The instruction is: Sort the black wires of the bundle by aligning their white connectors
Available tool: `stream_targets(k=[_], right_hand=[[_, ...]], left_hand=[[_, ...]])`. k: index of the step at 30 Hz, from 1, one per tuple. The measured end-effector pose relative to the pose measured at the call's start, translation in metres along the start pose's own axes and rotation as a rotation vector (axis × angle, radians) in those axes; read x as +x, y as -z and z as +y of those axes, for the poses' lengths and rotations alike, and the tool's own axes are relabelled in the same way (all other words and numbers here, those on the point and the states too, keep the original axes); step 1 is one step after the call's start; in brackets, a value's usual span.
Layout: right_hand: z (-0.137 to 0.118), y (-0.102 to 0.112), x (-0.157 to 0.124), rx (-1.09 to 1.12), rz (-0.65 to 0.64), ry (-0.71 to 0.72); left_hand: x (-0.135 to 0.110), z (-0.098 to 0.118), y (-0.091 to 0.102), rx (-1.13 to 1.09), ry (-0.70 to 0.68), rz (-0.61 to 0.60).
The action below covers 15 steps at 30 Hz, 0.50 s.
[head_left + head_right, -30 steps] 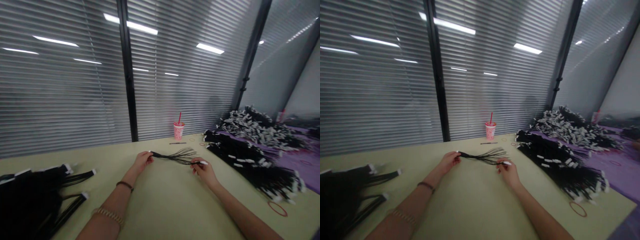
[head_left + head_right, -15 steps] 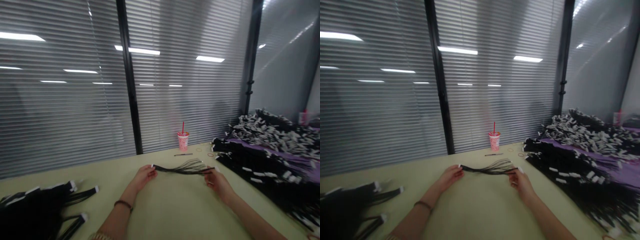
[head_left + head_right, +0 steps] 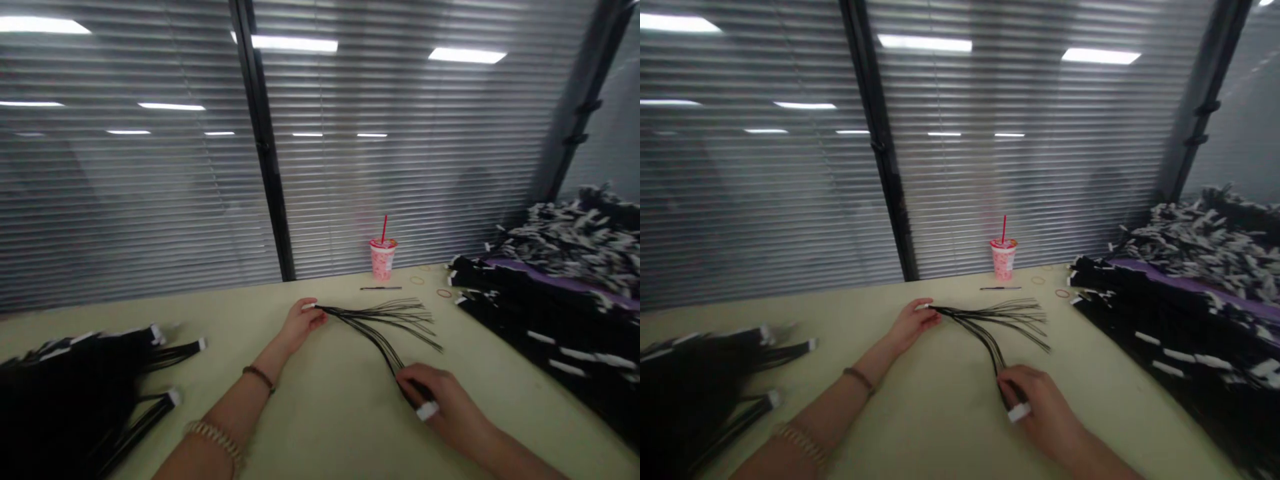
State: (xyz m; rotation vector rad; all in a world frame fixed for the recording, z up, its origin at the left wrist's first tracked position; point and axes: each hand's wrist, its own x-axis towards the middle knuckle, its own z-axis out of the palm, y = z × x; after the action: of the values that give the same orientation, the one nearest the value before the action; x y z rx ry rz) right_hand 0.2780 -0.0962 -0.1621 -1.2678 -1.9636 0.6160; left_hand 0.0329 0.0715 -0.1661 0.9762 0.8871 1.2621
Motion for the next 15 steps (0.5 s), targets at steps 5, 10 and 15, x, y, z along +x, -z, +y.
stream_targets(k=[5, 10, 15], right_hand=[[-0.01, -0.003, -0.013, -0.034, -0.136, 0.013], [0.008, -0.01, -0.027, -0.095, -0.116, 0.008], [0.001, -0.007, -0.023, 0.039, 0.013, -0.054]], left_hand=[[0.001, 0.002, -0.002, -0.014, 0.042, 0.013], [-0.003, 0.004, -0.001, -0.018, 0.02, 0.011], [-0.01, 0.004, -0.005, 0.017, -0.055, 0.051]])
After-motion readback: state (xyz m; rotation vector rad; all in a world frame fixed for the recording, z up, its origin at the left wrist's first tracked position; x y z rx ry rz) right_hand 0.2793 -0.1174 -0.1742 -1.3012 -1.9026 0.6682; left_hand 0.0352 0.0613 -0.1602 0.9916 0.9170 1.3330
